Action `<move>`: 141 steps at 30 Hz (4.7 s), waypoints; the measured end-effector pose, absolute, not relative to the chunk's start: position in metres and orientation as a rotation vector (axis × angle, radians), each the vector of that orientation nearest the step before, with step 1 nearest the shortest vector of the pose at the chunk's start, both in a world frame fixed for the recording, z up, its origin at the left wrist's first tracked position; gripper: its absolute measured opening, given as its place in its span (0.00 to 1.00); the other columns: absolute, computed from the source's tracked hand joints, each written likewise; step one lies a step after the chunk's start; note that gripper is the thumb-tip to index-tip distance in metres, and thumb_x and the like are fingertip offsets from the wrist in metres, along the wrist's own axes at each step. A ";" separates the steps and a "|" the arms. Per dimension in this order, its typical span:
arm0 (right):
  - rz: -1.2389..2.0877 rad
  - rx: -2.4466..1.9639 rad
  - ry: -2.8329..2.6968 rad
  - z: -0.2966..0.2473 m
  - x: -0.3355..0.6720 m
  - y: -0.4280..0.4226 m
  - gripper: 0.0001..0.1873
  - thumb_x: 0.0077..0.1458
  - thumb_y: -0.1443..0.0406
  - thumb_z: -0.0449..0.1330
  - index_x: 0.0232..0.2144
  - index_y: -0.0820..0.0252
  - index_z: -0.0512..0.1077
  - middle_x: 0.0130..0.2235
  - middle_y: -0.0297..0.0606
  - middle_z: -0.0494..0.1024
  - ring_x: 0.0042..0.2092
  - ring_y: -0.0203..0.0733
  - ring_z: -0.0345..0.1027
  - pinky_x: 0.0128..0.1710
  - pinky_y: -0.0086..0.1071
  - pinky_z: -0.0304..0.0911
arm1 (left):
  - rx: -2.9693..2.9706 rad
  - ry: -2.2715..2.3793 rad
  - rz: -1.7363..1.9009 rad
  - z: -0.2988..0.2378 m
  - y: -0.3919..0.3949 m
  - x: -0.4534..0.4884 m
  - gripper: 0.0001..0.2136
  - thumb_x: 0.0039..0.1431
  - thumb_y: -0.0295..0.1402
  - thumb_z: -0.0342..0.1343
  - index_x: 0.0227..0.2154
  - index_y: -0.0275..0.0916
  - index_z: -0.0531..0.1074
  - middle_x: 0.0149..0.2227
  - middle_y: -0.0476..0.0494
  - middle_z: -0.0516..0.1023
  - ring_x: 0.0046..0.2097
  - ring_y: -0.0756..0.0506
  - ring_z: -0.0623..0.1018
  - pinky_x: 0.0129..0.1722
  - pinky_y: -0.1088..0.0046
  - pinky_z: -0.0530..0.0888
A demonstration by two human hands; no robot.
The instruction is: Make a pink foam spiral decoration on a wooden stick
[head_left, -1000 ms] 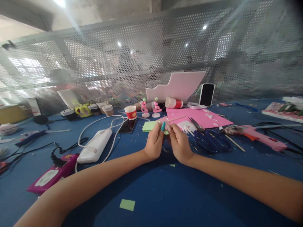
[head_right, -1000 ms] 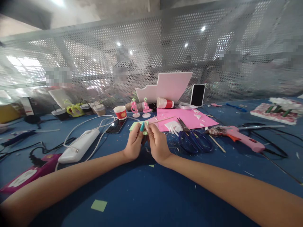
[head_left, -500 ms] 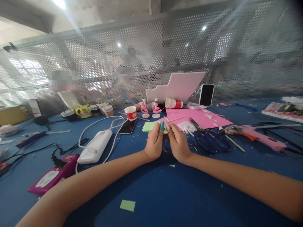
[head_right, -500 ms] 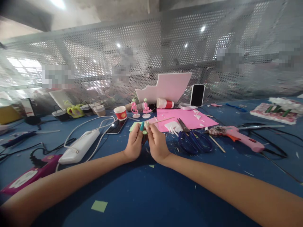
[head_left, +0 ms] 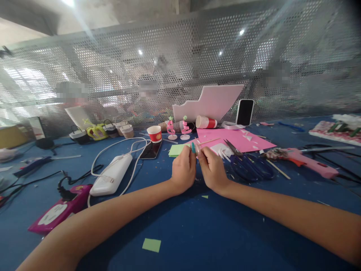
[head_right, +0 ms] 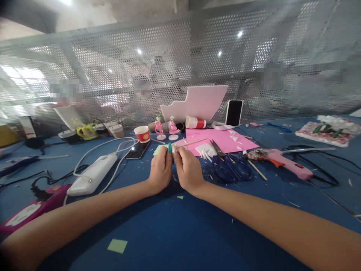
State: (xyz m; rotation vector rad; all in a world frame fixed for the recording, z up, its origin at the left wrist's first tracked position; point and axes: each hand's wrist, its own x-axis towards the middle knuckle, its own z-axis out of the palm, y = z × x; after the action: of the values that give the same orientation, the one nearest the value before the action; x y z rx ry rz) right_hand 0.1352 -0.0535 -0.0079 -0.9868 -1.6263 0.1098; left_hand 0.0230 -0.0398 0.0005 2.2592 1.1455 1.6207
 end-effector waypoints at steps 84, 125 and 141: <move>0.527 -0.920 -1.594 -0.007 0.145 -0.040 0.22 0.62 0.52 0.44 0.21 0.56 0.57 0.19 0.29 0.61 0.21 0.35 0.55 0.23 0.30 0.51 | 1.686 0.730 1.191 -0.001 -0.013 0.025 0.22 0.53 0.55 0.49 0.24 0.39 0.60 0.17 0.56 0.56 0.19 0.55 0.57 0.17 0.76 0.55; 0.277 -0.858 -1.697 -0.002 0.148 -0.054 0.17 0.63 0.58 0.45 0.23 0.55 0.57 0.19 0.29 0.62 0.22 0.35 0.58 0.25 0.30 0.53 | 2.101 0.772 1.373 0.000 -0.030 0.015 0.17 0.63 0.46 0.40 0.26 0.39 0.60 0.21 0.53 0.58 0.23 0.53 0.60 0.24 0.75 0.60; 0.445 -0.864 -1.575 -0.004 0.139 -0.051 0.14 0.63 0.57 0.46 0.26 0.56 0.58 0.21 0.28 0.60 0.23 0.34 0.53 0.24 0.29 0.51 | 2.114 0.916 1.444 0.000 -0.028 0.018 0.17 0.63 0.47 0.39 0.24 0.40 0.55 0.21 0.54 0.57 0.23 0.53 0.59 0.24 0.75 0.58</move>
State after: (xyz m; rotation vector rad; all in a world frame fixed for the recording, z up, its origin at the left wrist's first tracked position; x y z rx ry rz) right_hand 0.1393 -0.0509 -0.0038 -0.8644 -1.5749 0.4448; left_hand 0.0184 -0.0282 0.0001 2.1144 0.9159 1.4442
